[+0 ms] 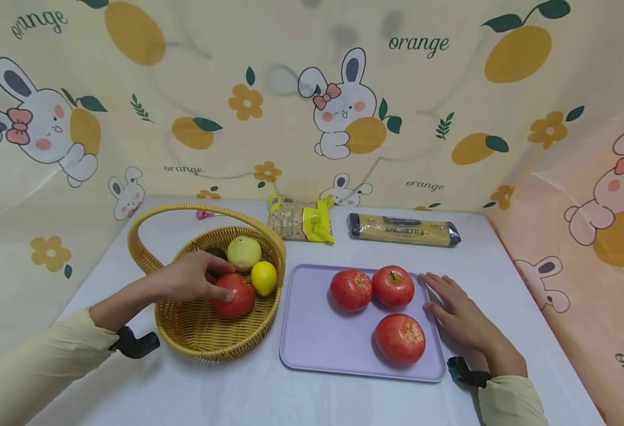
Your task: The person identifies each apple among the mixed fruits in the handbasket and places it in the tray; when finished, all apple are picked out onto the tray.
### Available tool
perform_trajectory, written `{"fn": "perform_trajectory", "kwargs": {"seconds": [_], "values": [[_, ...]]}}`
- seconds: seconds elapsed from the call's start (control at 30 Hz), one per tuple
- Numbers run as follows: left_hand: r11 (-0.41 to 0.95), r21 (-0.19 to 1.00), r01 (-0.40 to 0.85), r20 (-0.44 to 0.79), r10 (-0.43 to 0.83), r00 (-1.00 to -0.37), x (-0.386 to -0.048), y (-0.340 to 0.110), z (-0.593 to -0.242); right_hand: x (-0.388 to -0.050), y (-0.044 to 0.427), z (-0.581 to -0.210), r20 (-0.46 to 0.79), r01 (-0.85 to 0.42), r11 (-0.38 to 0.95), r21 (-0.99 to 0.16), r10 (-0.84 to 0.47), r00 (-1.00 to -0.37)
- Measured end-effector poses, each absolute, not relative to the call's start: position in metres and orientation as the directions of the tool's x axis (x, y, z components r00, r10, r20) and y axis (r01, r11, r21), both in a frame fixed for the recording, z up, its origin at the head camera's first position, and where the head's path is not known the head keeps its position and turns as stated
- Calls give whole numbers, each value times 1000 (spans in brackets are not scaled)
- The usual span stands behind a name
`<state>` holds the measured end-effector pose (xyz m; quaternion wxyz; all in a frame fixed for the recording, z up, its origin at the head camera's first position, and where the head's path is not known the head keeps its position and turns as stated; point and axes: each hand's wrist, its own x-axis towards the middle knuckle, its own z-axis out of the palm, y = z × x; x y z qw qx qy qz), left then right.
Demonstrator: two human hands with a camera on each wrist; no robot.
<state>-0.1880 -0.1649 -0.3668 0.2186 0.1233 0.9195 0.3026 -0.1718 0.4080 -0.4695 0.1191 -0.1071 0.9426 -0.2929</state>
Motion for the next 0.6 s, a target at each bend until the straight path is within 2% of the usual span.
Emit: {"fn": "perform_trajectory", "kwargs": {"seconds": [0.6], "values": [[799, 583, 146, -403, 440, -803, -181, -157, -374, -173, 408, -470, -170, -133, 829, -543, -264, -949]]}}
